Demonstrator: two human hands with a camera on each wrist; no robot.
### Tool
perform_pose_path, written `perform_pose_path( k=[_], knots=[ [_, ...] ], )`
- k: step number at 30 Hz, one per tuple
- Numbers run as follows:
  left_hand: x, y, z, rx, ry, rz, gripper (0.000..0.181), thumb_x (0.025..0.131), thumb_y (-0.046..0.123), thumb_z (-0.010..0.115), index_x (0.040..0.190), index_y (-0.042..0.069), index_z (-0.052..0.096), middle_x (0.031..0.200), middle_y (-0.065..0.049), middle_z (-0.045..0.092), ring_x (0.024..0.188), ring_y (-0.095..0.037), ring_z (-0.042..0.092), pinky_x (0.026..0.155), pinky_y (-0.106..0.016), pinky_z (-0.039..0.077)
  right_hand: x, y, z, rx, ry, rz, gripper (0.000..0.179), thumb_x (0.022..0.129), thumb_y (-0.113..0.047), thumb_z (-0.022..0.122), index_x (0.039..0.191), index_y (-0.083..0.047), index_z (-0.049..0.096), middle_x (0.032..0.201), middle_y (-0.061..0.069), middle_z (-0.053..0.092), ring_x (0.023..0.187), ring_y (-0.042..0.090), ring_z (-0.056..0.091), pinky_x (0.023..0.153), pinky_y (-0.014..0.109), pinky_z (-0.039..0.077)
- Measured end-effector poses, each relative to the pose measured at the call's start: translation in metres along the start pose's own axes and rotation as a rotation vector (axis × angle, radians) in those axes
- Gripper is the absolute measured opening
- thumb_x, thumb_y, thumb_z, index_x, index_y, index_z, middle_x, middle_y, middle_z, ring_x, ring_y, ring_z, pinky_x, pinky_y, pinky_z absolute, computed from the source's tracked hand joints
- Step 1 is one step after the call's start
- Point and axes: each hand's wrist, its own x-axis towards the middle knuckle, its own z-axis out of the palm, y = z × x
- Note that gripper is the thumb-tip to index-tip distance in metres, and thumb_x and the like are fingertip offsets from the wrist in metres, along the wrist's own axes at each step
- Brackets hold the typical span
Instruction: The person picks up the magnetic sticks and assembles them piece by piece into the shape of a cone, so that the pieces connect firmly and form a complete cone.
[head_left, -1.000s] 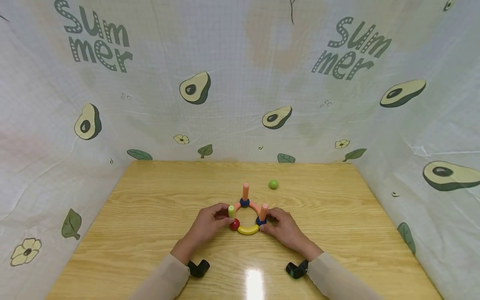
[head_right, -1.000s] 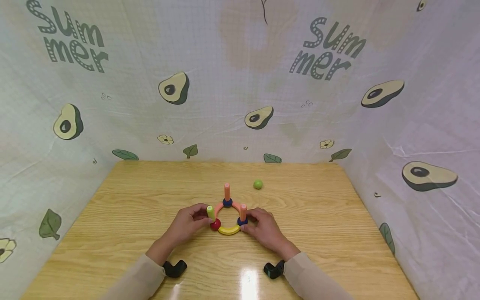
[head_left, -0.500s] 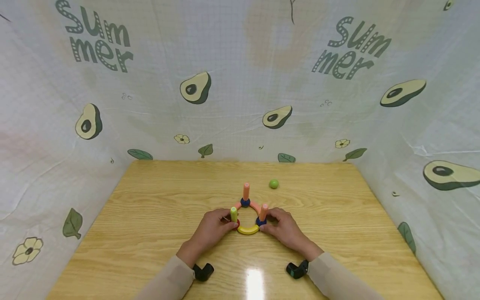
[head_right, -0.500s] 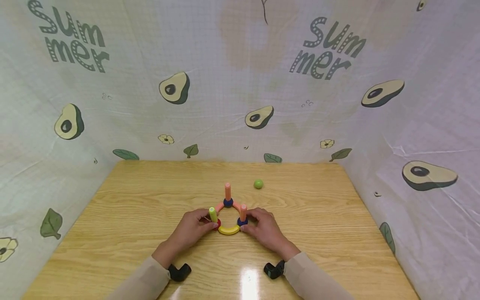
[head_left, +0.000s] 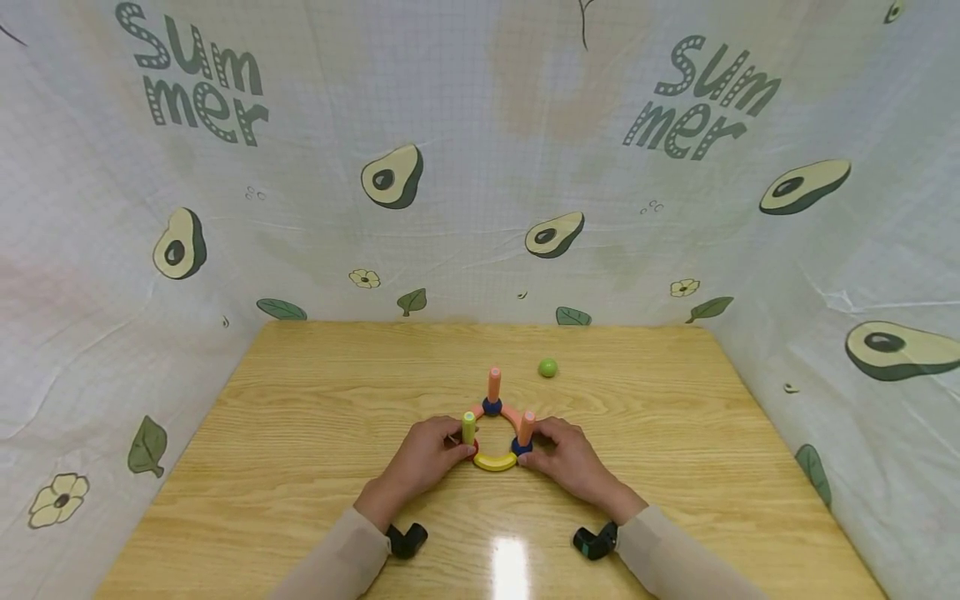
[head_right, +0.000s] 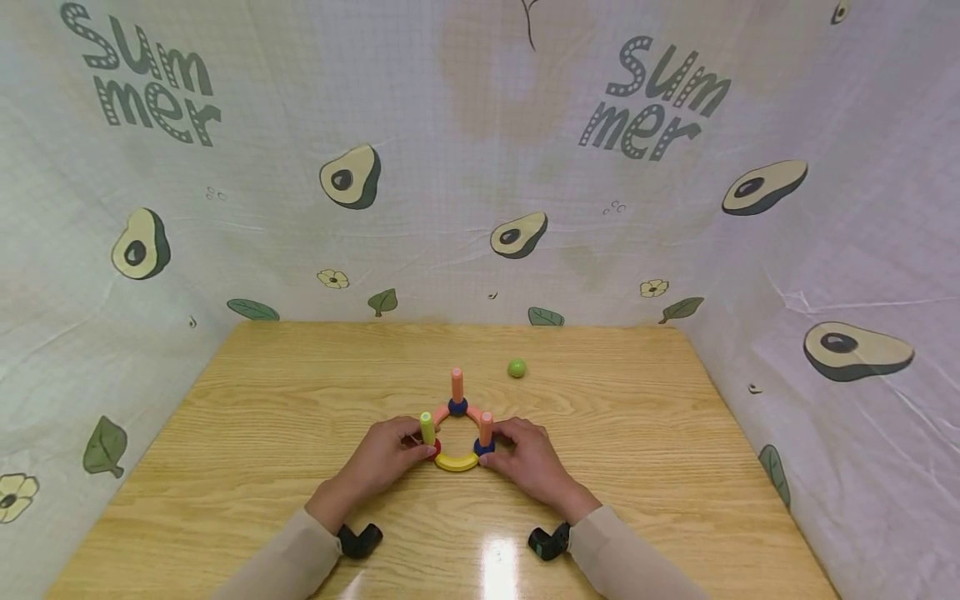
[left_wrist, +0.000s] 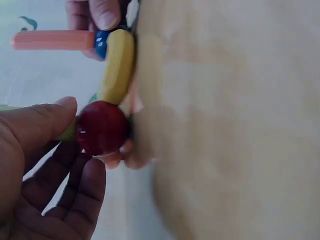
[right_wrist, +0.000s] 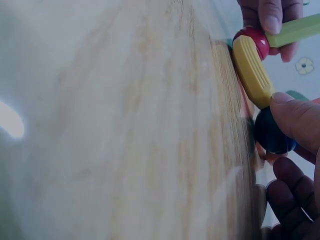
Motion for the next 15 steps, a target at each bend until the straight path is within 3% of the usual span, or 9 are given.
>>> perform_pose_path(
  k=[6,12,15],
  knots=[
    [-0.0025,-0.0037,0.0034,-0.031,0.008,-0.036,0.017,0.094,0.022,0.082,0.109,0.021,0.072,0.102,0.007,0.068,0.090,-0.008,0.063,0.078,-0.027,0.055,-0.0006,-0.0026,0.0003,0.020,-0.016,0.013,0.034,0.091,-0.032,0.085,0.122,-0.023,0.076,0.118,-0.009,0.072,0.110,0.016,0.066,0.098,0.044,0.050],
    [-0.0015,-0.0039,0.0040,-0.023,0.029,-0.036,0.016,0.094,0.021,0.082,0.108,0.018,0.074,0.106,0.004,0.071,0.094,-0.011,0.066,0.080,-0.028,0.056,-0.0027,-0.0022,0.0003,0.010,-0.027,0.021,0.030,0.090,-0.035,0.085,0.118,-0.030,0.076,0.126,-0.007,0.073,0.121,0.022,0.065,0.112,0.059,0.038],
    [-0.0012,-0.0045,0.0042,-0.011,0.031,-0.040,0.016,0.095,0.021,0.081,0.109,0.017,0.076,0.110,0.003,0.072,0.098,-0.013,0.067,0.083,-0.031,0.056,-0.0036,-0.0015,0.0006,0.011,-0.033,0.023,0.028,0.090,-0.034,0.086,0.116,-0.034,0.076,0.125,-0.009,0.073,0.122,0.022,0.065,0.111,0.058,0.041]
  ],
)
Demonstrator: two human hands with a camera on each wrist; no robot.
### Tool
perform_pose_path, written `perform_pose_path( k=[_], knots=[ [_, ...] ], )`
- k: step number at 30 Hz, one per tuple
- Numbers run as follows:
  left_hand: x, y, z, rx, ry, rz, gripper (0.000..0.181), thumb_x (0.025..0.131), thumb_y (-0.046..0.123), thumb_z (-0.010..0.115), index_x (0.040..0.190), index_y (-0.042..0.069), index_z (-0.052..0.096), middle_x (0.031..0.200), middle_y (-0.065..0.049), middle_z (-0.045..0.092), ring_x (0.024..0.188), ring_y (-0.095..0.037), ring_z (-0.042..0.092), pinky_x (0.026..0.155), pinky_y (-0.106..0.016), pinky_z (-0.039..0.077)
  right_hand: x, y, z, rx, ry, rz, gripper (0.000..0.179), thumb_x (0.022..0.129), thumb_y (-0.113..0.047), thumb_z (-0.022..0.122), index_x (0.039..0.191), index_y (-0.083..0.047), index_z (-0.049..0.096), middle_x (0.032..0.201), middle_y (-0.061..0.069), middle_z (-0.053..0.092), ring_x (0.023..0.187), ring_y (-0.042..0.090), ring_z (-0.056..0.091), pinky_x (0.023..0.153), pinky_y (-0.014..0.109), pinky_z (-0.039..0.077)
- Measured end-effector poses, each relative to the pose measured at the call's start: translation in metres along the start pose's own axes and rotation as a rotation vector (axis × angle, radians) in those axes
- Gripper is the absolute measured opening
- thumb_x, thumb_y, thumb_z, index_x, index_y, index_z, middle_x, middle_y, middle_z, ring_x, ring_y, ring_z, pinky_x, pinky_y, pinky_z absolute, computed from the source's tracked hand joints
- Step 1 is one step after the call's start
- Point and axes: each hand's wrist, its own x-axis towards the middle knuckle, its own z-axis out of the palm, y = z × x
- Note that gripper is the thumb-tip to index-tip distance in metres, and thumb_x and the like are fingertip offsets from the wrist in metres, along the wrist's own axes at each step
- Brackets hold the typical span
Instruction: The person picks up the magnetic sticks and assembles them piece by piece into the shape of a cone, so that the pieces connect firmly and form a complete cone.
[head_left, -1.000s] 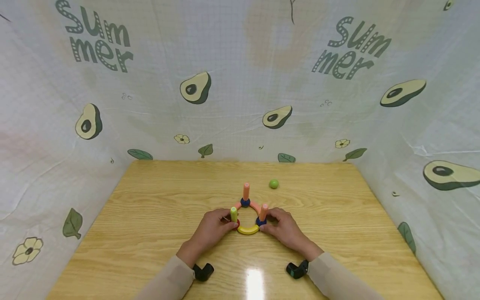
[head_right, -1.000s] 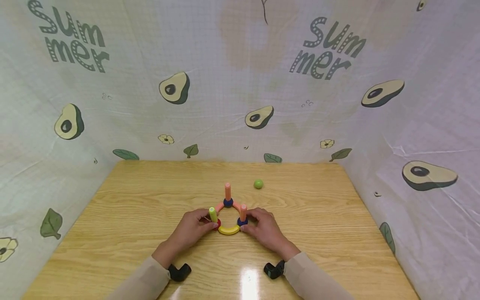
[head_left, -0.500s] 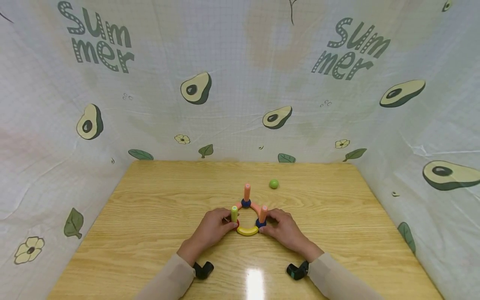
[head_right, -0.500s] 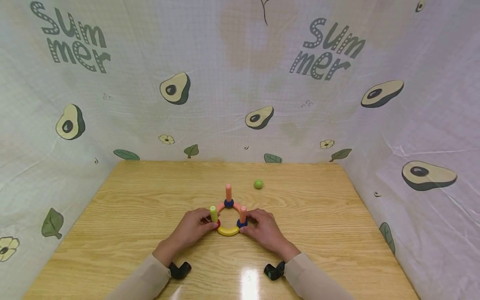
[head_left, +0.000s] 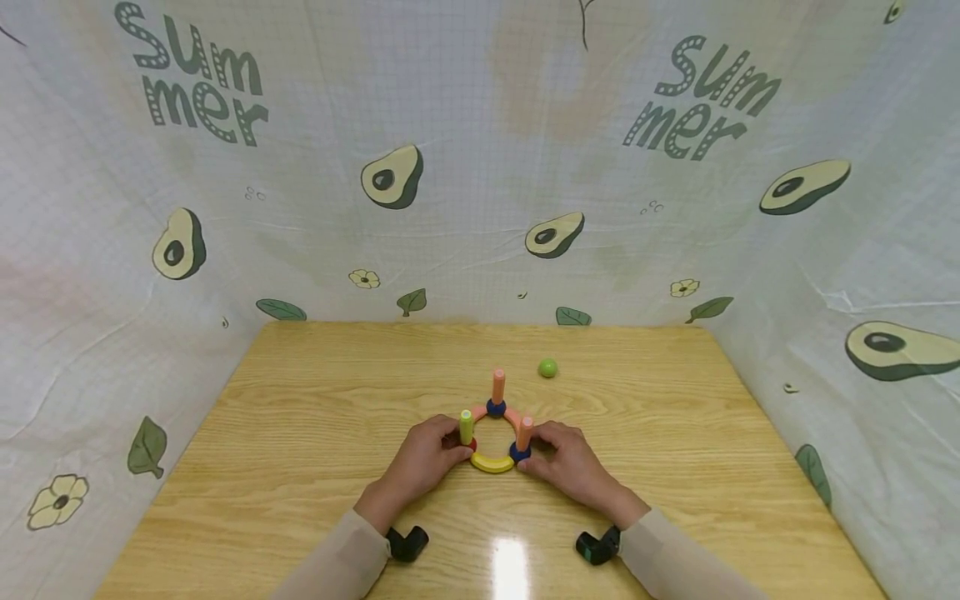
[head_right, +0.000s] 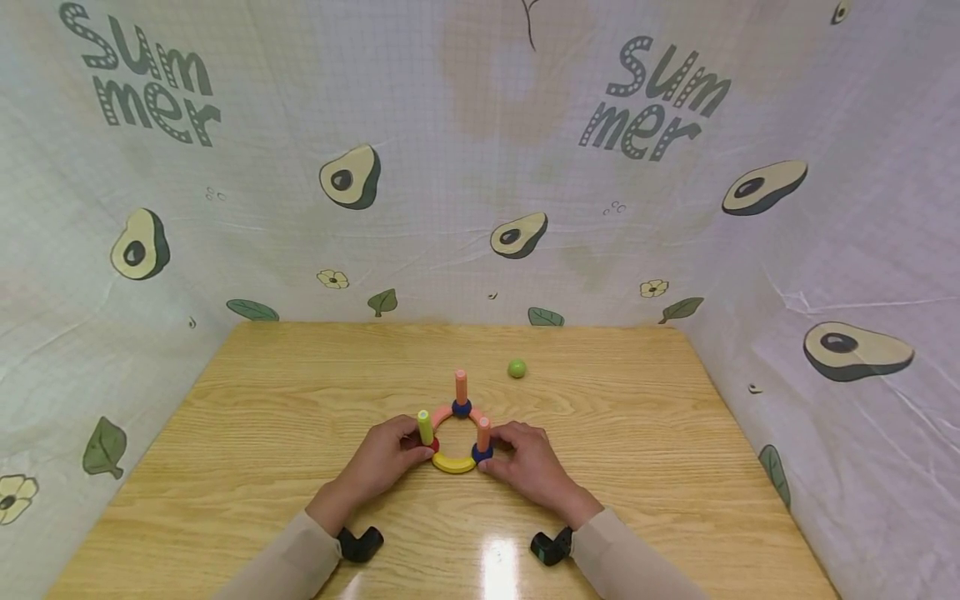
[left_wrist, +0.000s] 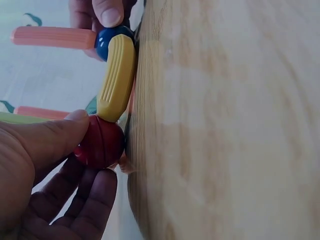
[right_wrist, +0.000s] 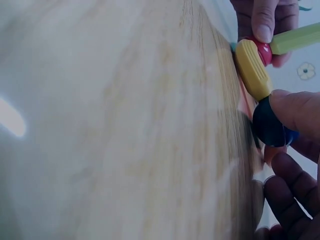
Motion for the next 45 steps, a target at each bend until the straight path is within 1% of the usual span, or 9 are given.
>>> perform_pose_path(
  k=[3,7,14,18,22,26,29,37,45],
  knots=[
    [0.000,-0.001,0.000,-0.002,-0.001,-0.015,0.018,0.096,0.021,0.080,0.112,0.017,0.077,0.112,0.002,0.073,0.102,-0.013,0.067,0.086,-0.033,0.057,-0.001,0.001,0.001,0.002,-0.011,0.004,0.026,0.090,-0.034,0.085,0.114,-0.038,0.075,0.123,-0.012,0.074,0.121,0.020,0.066,0.109,0.056,0.043],
    [0.000,-0.003,0.000,-0.021,-0.002,-0.026,0.022,0.096,0.021,0.080,0.116,0.016,0.076,0.112,0.001,0.074,0.102,-0.014,0.069,0.087,-0.033,0.058,-0.001,0.002,0.002,-0.007,-0.023,-0.001,0.025,0.090,-0.037,0.085,0.113,-0.039,0.074,0.119,-0.016,0.073,0.116,0.015,0.067,0.110,0.055,0.039],
    [-0.002,-0.004,-0.002,-0.031,-0.024,-0.029,0.020,0.095,0.025,0.081,0.112,0.016,0.076,0.104,0.005,0.072,0.095,-0.009,0.067,0.082,-0.028,0.057,-0.001,0.001,0.001,-0.020,-0.027,-0.035,0.032,0.092,-0.035,0.084,0.123,-0.030,0.075,0.114,-0.018,0.071,0.111,0.013,0.066,0.106,0.054,0.041],
    [-0.003,-0.005,-0.003,-0.049,-0.031,-0.033,0.017,0.096,0.026,0.080,0.110,0.018,0.077,0.104,0.006,0.071,0.095,-0.008,0.066,0.082,-0.027,0.056,-0.001,0.000,-0.001,0.006,-0.055,-0.007,0.027,0.093,-0.035,0.083,0.119,-0.035,0.075,0.117,-0.019,0.071,0.112,0.012,0.065,0.105,0.050,0.041],
    [-0.002,-0.005,-0.002,-0.056,-0.027,-0.018,0.011,0.096,0.024,0.080,0.105,0.020,0.076,0.104,0.005,0.071,0.094,-0.009,0.066,0.081,-0.026,0.057,-0.001,0.000,-0.006,0.059,-0.097,0.030,0.029,0.095,-0.026,0.080,0.122,-0.034,0.074,0.120,-0.014,0.071,0.110,0.014,0.063,0.100,0.040,0.047],
    [-0.002,-0.005,-0.002,-0.055,-0.023,-0.014,0.009,0.096,0.023,0.080,0.103,0.020,0.076,0.102,0.006,0.069,0.092,-0.009,0.065,0.079,-0.024,0.055,0.000,0.002,-0.010,0.079,-0.103,0.052,0.041,0.094,-0.012,0.074,0.131,-0.029,0.070,0.119,-0.008,0.069,0.105,0.016,0.061,0.092,0.032,0.052],
    [-0.002,-0.004,-0.003,-0.057,-0.021,-0.011,0.009,0.096,0.023,0.080,0.103,0.019,0.076,0.101,0.006,0.069,0.091,-0.008,0.064,0.079,-0.024,0.055,0.002,0.004,-0.013,0.079,-0.078,0.066,0.041,0.096,-0.013,0.074,0.134,-0.025,0.069,0.116,-0.007,0.068,0.102,0.015,0.061,0.089,0.029,0.053],
    [-0.002,-0.004,-0.001,-0.067,-0.030,-0.019,0.015,0.096,0.023,0.080,0.109,0.016,0.076,0.106,0.003,0.072,0.096,-0.012,0.069,0.081,-0.026,0.057,0.011,0.006,-0.022,0.068,0.023,0.074,0.033,0.097,-0.022,0.079,0.130,-0.017,0.071,0.110,-0.005,0.069,0.098,0.012,0.063,0.088,0.029,0.055],
    [-0.001,-0.003,0.000,-0.067,-0.037,-0.033,0.013,0.096,0.025,0.079,0.107,0.020,0.075,0.106,0.006,0.071,0.095,-0.009,0.067,0.081,-0.027,0.056,0.034,0.012,-0.032,0.010,0.121,0.130,0.038,0.101,-0.023,0.075,0.134,-0.005,0.068,0.116,0.007,0.070,0.101,0.018,0.064,0.090,0.038,0.056]
  ],
)
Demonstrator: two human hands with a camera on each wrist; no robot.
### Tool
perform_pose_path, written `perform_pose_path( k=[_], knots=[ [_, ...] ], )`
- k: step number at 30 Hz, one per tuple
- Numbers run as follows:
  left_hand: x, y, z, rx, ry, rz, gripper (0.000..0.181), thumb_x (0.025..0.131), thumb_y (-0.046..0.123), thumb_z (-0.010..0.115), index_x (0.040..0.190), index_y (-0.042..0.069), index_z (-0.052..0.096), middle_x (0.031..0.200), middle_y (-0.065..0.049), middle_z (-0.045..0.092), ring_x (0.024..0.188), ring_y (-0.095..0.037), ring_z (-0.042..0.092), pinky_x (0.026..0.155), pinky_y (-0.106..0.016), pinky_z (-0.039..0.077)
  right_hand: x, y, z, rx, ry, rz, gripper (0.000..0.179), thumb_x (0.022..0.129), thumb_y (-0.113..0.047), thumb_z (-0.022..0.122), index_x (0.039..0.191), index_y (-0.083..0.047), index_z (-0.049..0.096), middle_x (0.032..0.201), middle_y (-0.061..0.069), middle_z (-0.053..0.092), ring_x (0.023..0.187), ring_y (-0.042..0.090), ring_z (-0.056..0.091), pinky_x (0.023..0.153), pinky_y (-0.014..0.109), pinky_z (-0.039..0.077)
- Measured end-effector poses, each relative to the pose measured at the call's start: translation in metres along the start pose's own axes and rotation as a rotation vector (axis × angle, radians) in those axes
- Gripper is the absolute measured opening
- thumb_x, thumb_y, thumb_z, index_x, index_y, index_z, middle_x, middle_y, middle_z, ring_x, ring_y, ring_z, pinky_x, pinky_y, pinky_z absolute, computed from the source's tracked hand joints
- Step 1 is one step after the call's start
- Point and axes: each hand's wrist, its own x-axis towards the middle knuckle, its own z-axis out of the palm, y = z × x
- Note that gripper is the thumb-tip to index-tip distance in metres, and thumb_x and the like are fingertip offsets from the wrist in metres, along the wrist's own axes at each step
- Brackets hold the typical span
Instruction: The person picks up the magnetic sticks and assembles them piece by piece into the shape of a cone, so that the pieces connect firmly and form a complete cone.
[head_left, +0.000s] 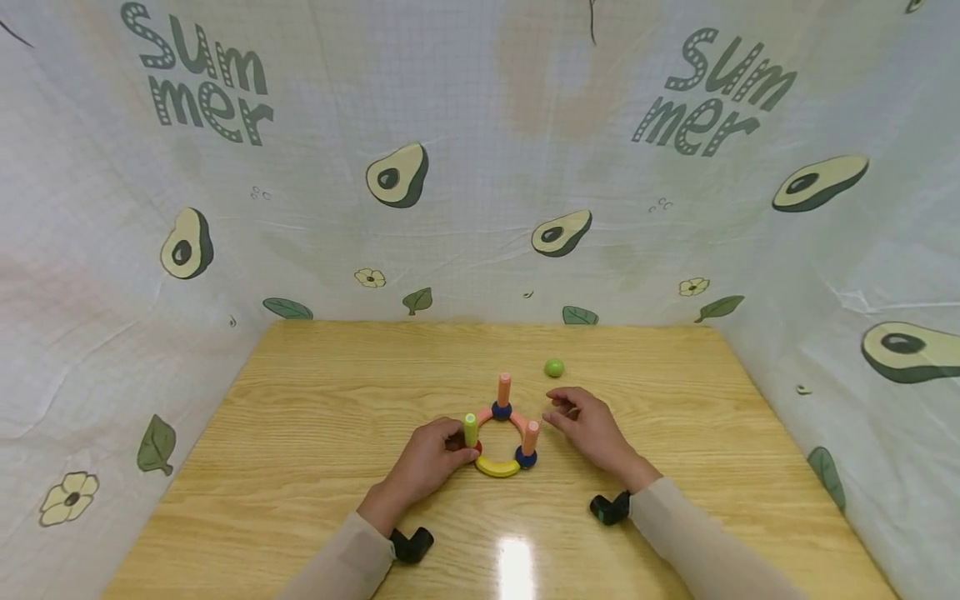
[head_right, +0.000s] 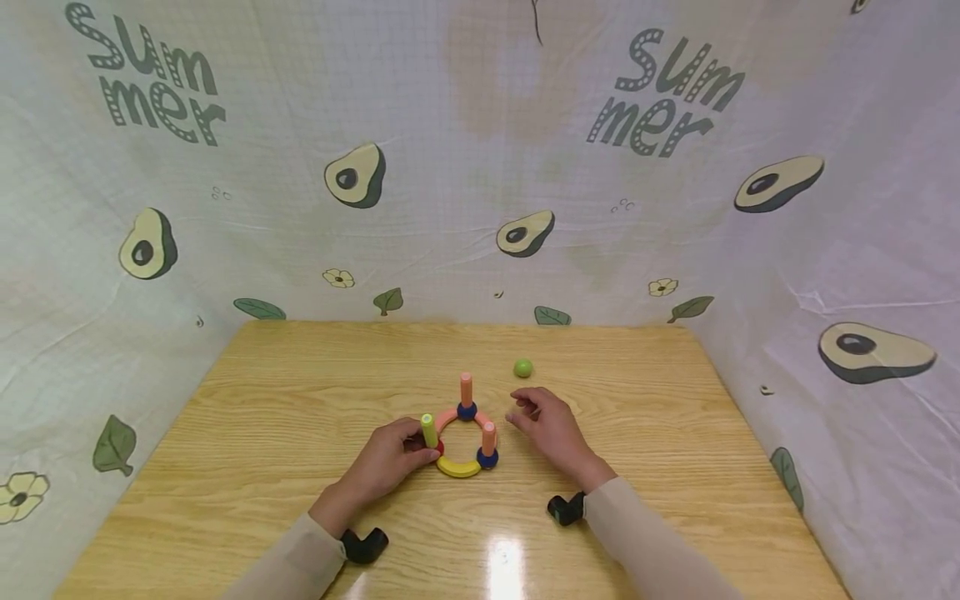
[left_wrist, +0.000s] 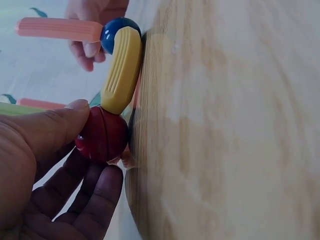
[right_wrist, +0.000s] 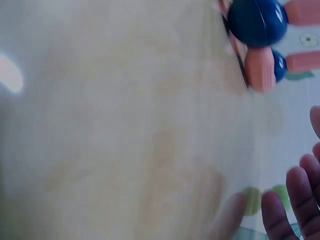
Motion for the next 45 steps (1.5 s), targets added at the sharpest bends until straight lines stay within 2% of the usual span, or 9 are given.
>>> perform_pose_path(
  k=[4,8,19,25,31,35,38,41,45],
  knots=[
    [-0.001,0.000,0.000,-0.010,-0.002,-0.002,0.014,0.097,0.026,0.079,0.109,0.020,0.076,0.106,0.006,0.071,0.094,-0.009,0.067,0.081,-0.027,0.056,0.020,0.009,-0.008,-0.009,0.073,0.020,0.041,0.102,-0.023,0.073,0.136,-0.002,0.066,0.123,0.015,0.068,0.106,0.025,0.064,0.092,0.045,0.056],
    [0.000,0.000,0.000,-0.013,-0.006,-0.003,0.011,0.097,0.025,0.079,0.107,0.021,0.076,0.105,0.007,0.071,0.093,-0.008,0.065,0.080,-0.028,0.055,0.038,0.019,-0.015,0.013,0.097,0.048,0.044,0.103,-0.024,0.071,0.142,-0.004,0.062,0.132,0.017,0.063,0.113,0.031,0.062,0.095,0.050,0.056],
    [-0.001,0.002,0.000,-0.002,-0.009,-0.015,0.011,0.097,0.025,0.079,0.106,0.021,0.075,0.106,0.005,0.071,0.095,-0.009,0.067,0.082,-0.028,0.057,0.069,0.030,-0.019,-0.017,-0.009,0.029,0.054,0.102,-0.014,0.071,0.154,-0.011,0.053,0.153,0.018,0.050,0.130,0.040,0.053,0.103,0.058,0.048],
    [-0.001,0.000,0.001,-0.002,-0.012,-0.016,0.016,0.097,0.025,0.079,0.111,0.019,0.076,0.108,0.004,0.071,0.097,-0.010,0.067,0.083,-0.030,0.057,0.071,0.032,-0.018,-0.040,-0.048,0.015,0.050,0.101,-0.006,0.068,0.150,-0.010,0.058,0.145,0.021,0.059,0.125,0.040,0.059,0.106,0.060,0.047],
    [0.000,-0.001,0.001,-0.015,-0.002,-0.026,0.013,0.097,0.025,0.079,0.108,0.020,0.076,0.105,0.006,0.069,0.097,-0.009,0.066,0.083,-0.027,0.056,0.071,0.036,-0.017,-0.100,-0.028,0.030,0.044,0.101,-0.013,0.071,0.144,-0.006,0.062,0.126,0.020,0.067,0.110,0.034,0.065,0.098,0.055,0.052],
    [0.000,-0.001,0.001,-0.021,0.002,-0.024,0.010,0.097,0.024,0.079,0.104,0.020,0.075,0.104,0.005,0.069,0.095,-0.010,0.066,0.082,-0.026,0.057,0.070,0.037,-0.016,-0.053,-0.009,0.072,0.045,0.100,-0.018,0.074,0.140,-0.005,0.059,0.126,0.019,0.067,0.107,0.031,0.064,0.096,0.050,0.051],
    [0.000,0.000,0.001,-0.010,0.003,-0.023,0.011,0.096,0.025,0.080,0.106,0.020,0.075,0.104,0.006,0.069,0.095,-0.009,0.066,0.082,-0.027,0.056,0.068,0.035,-0.016,0.006,-0.007,0.086,0.048,0.100,-0.018,0.073,0.144,-0.006,0.056,0.135,0.020,0.064,0.112,0.031,0.063,0.098,0.048,0.051],
    [0.000,0.000,0.001,-0.001,0.002,-0.027,0.014,0.096,0.026,0.080,0.108,0.021,0.075,0.105,0.007,0.069,0.095,-0.008,0.065,0.082,-0.026,0.056,0.063,0.029,-0.016,0.053,-0.016,0.081,0.049,0.103,-0.018,0.070,0.149,-0.007,0.055,0.138,0.019,0.064,0.117,0.032,0.063,0.096,0.044,0.052],
    [0.000,0.001,-0.001,-0.005,-0.004,-0.026,0.015,0.097,0.025,0.079,0.110,0.020,0.075,0.105,0.007,0.069,0.095,-0.008,0.065,0.082,-0.027,0.055,0.057,0.015,-0.017,0.117,-0.019,0.056,0.048,0.105,-0.020,0.068,0.149,-0.006,0.057,0.136,0.018,0.067,0.119,0.032,0.067,0.089,0.031,0.055]
  ],
)
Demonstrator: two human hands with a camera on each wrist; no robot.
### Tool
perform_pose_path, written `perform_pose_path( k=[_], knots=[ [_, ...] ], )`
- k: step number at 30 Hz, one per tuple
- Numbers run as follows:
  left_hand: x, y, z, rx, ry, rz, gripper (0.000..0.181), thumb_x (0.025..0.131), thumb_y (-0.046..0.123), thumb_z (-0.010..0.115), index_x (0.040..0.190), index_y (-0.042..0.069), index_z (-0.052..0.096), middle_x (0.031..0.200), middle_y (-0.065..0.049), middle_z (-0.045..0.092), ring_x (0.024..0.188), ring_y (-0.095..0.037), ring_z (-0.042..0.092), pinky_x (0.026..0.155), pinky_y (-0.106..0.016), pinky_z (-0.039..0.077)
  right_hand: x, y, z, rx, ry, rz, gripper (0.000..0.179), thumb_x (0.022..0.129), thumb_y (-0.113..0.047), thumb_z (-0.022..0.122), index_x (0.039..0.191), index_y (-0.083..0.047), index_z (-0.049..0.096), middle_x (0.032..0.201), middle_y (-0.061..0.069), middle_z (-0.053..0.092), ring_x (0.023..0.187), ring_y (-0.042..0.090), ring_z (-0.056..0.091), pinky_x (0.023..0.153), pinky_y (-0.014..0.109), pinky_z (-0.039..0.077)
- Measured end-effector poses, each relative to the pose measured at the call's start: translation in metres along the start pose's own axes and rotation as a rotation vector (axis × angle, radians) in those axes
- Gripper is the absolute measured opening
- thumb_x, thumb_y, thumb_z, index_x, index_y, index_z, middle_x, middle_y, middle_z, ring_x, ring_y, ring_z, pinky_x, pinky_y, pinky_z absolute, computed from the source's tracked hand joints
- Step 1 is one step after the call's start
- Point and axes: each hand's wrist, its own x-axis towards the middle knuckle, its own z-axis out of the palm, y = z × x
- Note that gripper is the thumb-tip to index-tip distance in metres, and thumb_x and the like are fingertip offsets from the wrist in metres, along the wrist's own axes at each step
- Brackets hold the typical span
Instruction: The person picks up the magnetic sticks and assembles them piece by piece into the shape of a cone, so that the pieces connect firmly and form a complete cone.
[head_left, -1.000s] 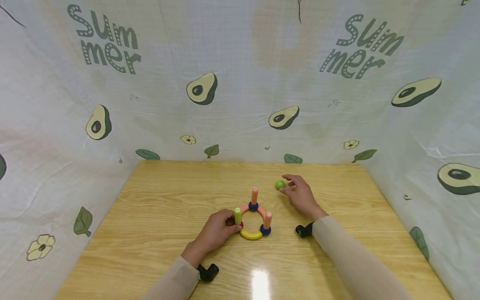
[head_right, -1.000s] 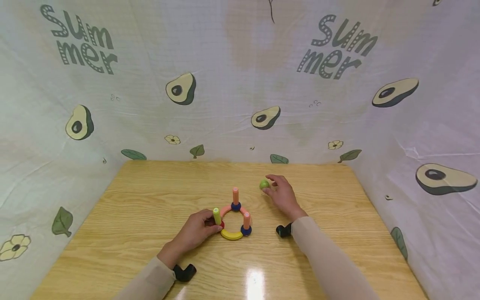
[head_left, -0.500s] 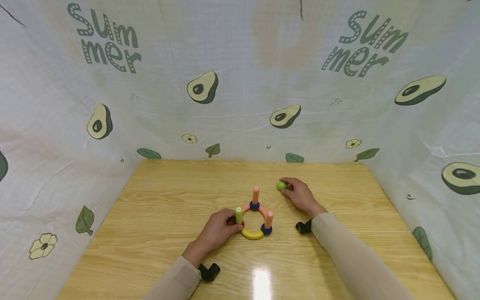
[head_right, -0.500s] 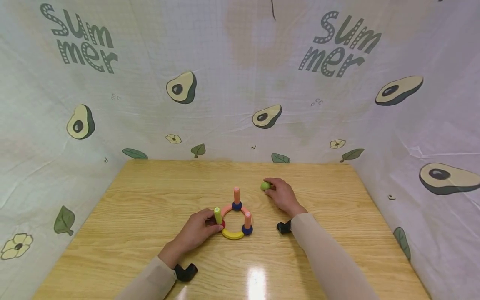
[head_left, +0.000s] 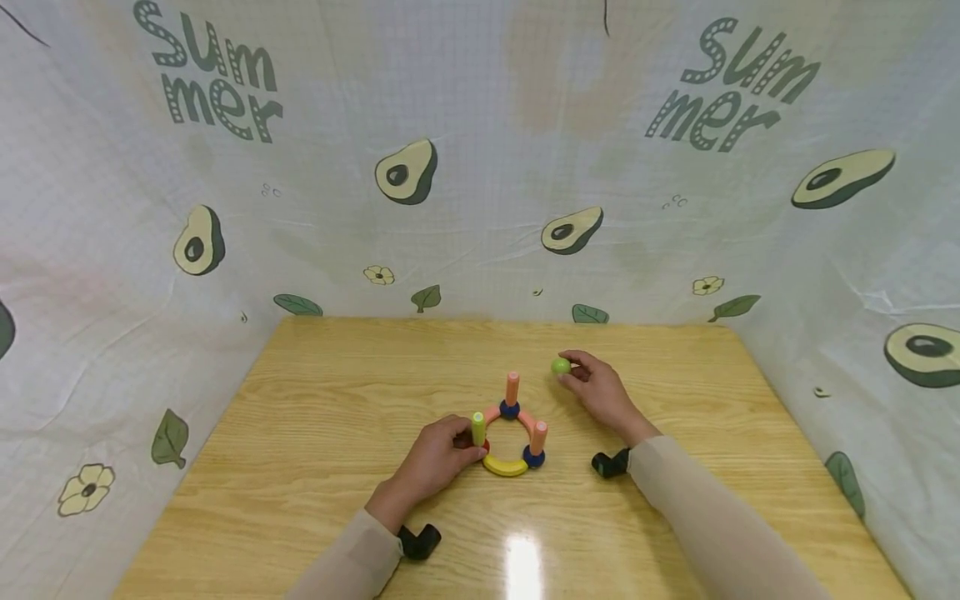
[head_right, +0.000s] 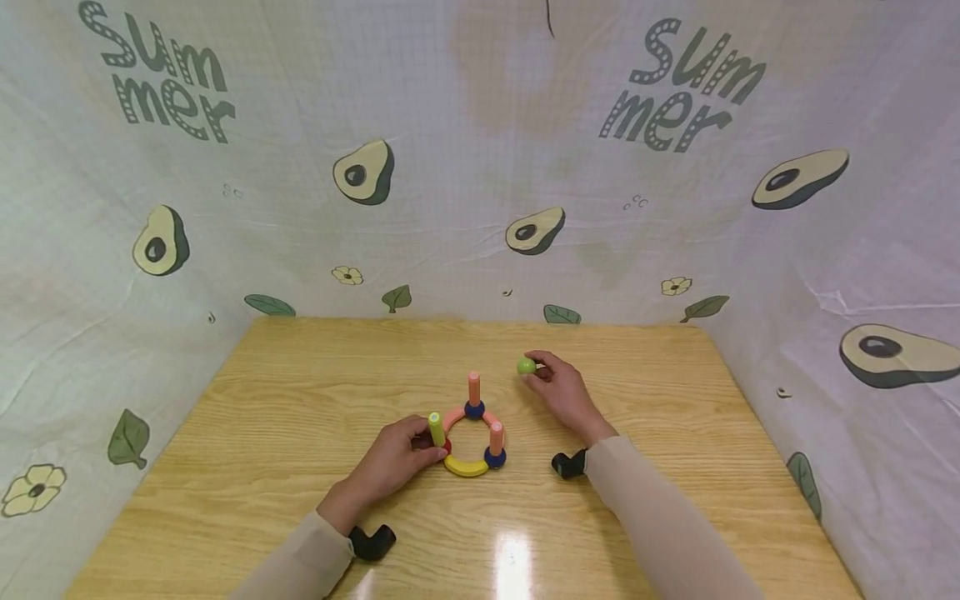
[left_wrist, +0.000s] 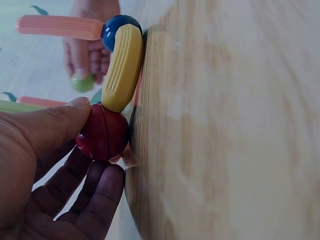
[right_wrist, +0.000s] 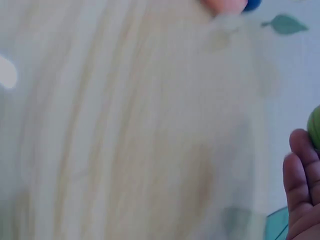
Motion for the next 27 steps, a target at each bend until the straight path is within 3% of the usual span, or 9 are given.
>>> perform_pose_path(
  k=[3,8,12,20,27],
  knots=[
    [0.000,0.001,-0.001,-0.010,-0.003,0.000,0.016,0.097,0.025,0.079,0.112,0.019,0.075,0.106,0.006,0.070,0.096,-0.009,0.066,0.083,-0.029,0.056,-0.004,-0.013,0.000,0.067,-0.004,-0.029,0.048,0.106,-0.020,0.068,0.149,-0.004,0.056,0.138,0.019,0.066,0.122,0.033,0.068,0.089,0.025,0.057],
    [0.000,0.001,0.000,-0.001,-0.004,0.008,0.017,0.097,0.025,0.078,0.112,0.018,0.076,0.107,0.005,0.071,0.097,-0.010,0.067,0.083,-0.030,0.056,-0.012,-0.034,-0.003,0.146,-0.013,-0.076,0.048,0.106,-0.022,0.067,0.149,-0.002,0.056,0.137,0.021,0.067,0.125,0.035,0.067,0.095,0.027,0.058],
    [0.000,0.001,0.001,0.010,0.000,0.012,0.014,0.097,0.026,0.078,0.109,0.019,0.075,0.105,0.004,0.071,0.096,-0.010,0.066,0.083,-0.030,0.056,-0.017,-0.053,-0.005,0.124,0.014,-0.137,0.045,0.104,-0.024,0.069,0.145,-0.005,0.061,0.133,0.017,0.070,0.121,0.033,0.068,0.094,0.029,0.058],
    [0.000,0.001,-0.001,-0.003,-0.005,-0.002,0.014,0.098,0.025,0.078,0.110,0.020,0.075,0.107,0.006,0.071,0.098,-0.010,0.066,0.085,-0.031,0.056,-0.023,-0.085,0.003,0.094,0.023,-0.267,0.039,0.101,-0.019,0.073,0.139,-0.010,0.067,0.125,0.009,0.071,0.116,0.028,0.063,0.102,0.055,0.050],
    [0.000,0.000,0.000,-0.005,-0.002,0.012,0.014,0.098,0.025,0.078,0.110,0.019,0.075,0.106,0.006,0.070,0.096,-0.010,0.065,0.083,-0.030,0.055,-0.023,-0.090,0.018,0.056,-0.011,-0.285,0.039,0.100,-0.027,0.075,0.137,-0.014,0.069,0.120,0.002,0.070,0.117,0.029,0.062,0.104,0.057,0.047]
  ],
)
